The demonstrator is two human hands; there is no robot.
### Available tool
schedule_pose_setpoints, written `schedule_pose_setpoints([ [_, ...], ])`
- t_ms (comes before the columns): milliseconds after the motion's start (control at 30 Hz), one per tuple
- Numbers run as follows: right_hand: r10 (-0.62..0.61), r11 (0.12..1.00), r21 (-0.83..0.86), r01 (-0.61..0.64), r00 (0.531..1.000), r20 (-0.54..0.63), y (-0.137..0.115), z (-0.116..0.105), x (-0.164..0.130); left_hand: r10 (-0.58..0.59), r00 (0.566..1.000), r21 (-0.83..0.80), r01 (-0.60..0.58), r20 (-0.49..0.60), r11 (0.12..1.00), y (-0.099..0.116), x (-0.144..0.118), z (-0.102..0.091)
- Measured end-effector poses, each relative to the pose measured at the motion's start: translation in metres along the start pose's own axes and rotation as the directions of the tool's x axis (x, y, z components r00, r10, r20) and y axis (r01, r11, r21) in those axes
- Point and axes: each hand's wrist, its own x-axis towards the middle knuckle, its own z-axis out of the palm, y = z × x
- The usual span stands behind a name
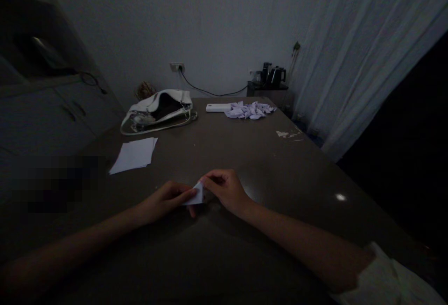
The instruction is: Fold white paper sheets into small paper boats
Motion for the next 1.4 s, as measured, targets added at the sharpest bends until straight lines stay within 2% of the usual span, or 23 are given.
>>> schedule_pose_setpoints([
  [600,0.032,0.995,0.094,-0.021,0.993,-0.112,0.008,-0.004,0.005,0.013,0.999,-0.109,-0.017,-0.036,0.994,-0.004,0.003,-0.004],
  [867,0.062,0.992,0.121,-0.040,0.980,-0.190,0.005,-0.007,0.008,0.048,0.988,0.090,-0.036,-0.145,0.995,-0.006,0.003,-0.009],
  [1400,0.097,0.987,0.148,-0.054,0.948,-0.303,0.005,-0.012,0.013,0.060,0.982,0.121,-0.039,-0.177,0.992,-0.009,0.002,-0.014],
])
